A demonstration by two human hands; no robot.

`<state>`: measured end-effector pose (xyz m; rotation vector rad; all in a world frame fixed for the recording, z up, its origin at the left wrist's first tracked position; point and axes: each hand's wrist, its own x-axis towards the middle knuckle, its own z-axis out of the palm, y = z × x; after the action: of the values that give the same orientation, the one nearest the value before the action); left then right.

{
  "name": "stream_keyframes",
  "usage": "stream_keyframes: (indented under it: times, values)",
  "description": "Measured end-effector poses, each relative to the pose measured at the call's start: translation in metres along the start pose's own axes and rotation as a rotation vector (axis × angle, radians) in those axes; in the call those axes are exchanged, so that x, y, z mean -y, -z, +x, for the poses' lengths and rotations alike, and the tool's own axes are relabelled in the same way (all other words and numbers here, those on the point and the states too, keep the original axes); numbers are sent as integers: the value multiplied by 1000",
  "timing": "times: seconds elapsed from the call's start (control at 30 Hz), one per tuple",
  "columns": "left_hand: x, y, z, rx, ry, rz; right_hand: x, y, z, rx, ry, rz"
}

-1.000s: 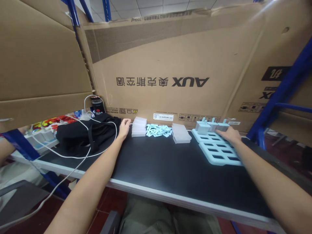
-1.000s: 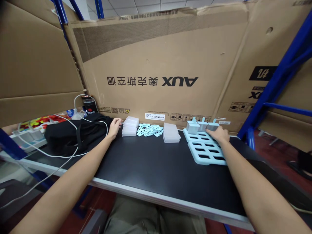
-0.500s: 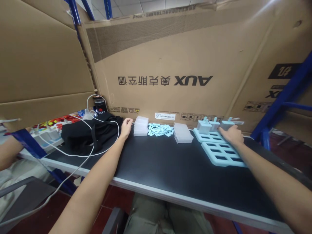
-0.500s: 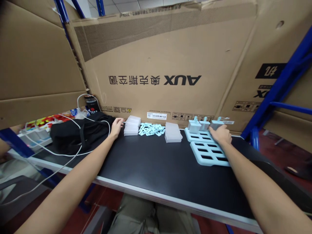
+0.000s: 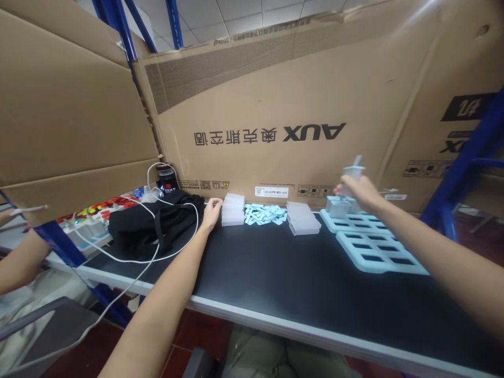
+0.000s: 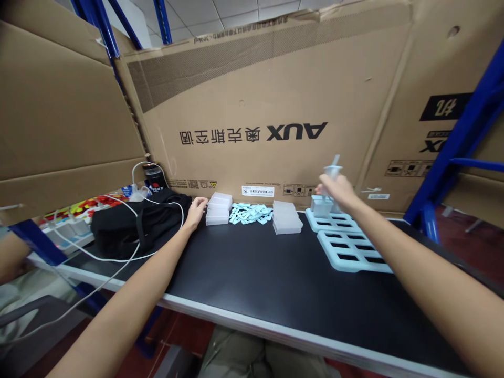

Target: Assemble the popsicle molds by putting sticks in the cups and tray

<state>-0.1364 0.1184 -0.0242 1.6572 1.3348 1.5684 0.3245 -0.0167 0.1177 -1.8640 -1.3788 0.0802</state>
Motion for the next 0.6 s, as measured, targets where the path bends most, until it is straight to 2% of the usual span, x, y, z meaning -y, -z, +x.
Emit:
stream_keyframes:
  times: [0.1, 0.23, 0.37, 0.6]
  values:
    - [0, -1, 0, 36, -21, 16, 34, -38, -3, 250, 122, -48]
    - [-1, -3, -2, 71, -51, 37, 67, -74, -11, 418, 233, -366]
    - [-2, -3, -3, 64, -61, 44, 90, -89, -17, 439, 314, -601]
    - [-6, -1, -5, 93, -52, 29, 102, -109, -14, 346, 381, -678]
